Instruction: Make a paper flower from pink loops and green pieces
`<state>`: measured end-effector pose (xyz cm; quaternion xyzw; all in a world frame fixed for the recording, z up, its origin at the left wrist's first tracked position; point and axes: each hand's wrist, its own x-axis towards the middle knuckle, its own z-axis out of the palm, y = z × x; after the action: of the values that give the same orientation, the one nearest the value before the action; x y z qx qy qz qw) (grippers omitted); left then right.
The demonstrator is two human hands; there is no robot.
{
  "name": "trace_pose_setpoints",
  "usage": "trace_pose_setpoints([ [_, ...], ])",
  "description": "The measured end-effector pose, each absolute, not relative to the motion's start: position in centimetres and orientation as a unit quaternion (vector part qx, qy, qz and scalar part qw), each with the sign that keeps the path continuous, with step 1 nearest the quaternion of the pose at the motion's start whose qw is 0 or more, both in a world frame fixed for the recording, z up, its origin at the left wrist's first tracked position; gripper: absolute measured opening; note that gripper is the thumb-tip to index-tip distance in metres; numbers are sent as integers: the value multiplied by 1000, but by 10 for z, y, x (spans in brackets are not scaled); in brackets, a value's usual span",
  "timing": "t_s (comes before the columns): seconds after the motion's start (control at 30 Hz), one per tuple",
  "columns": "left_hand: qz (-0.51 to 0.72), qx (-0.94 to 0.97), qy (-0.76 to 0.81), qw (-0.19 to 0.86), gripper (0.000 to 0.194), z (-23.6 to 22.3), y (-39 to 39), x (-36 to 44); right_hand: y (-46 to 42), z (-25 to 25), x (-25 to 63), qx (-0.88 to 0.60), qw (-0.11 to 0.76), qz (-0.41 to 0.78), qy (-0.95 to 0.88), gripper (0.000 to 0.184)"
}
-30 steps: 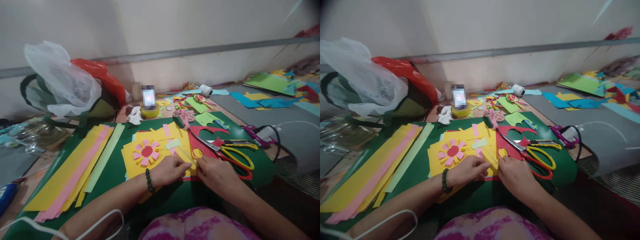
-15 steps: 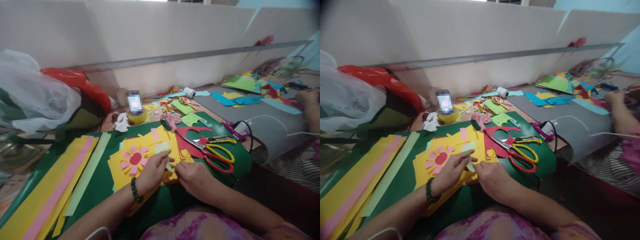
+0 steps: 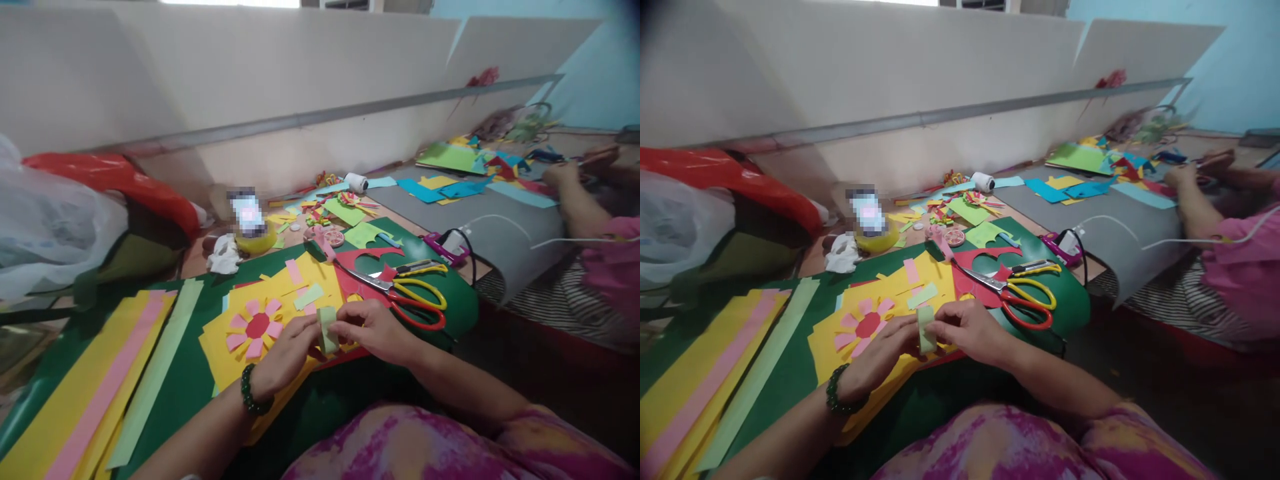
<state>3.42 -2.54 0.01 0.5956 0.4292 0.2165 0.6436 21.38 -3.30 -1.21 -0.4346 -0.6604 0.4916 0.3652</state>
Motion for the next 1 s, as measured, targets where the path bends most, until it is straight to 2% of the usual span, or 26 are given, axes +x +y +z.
trace_pose_setpoints([
  [0.2, 228, 594, 416, 650, 41, -8, -24, 32, -30, -17, 212, -486, 357, 399, -691, 20],
  [0.37, 242, 589, 429, 641, 50, -6, -26, 35, -32, -15, 211, -490, 339, 398, -697, 19],
  [0.53, 241, 647, 446, 570, 52, -3, -26, 37, -34, -14, 211, -501, 326, 353, -720, 20],
  [0.67, 229, 709, 444, 498, 50, -4, -25, 36, -33, -8, 214, -510, 377, 284, -719, 20],
  [0.87, 204, 737, 368, 528, 54, -2, -31, 40, -29, -13, 215, -460, 442, 392, -663, 21],
  [1.0, 257, 690, 430, 523, 45, -7, -29, 40, -28, -17, 213, -468, 471, 385, -641, 24],
])
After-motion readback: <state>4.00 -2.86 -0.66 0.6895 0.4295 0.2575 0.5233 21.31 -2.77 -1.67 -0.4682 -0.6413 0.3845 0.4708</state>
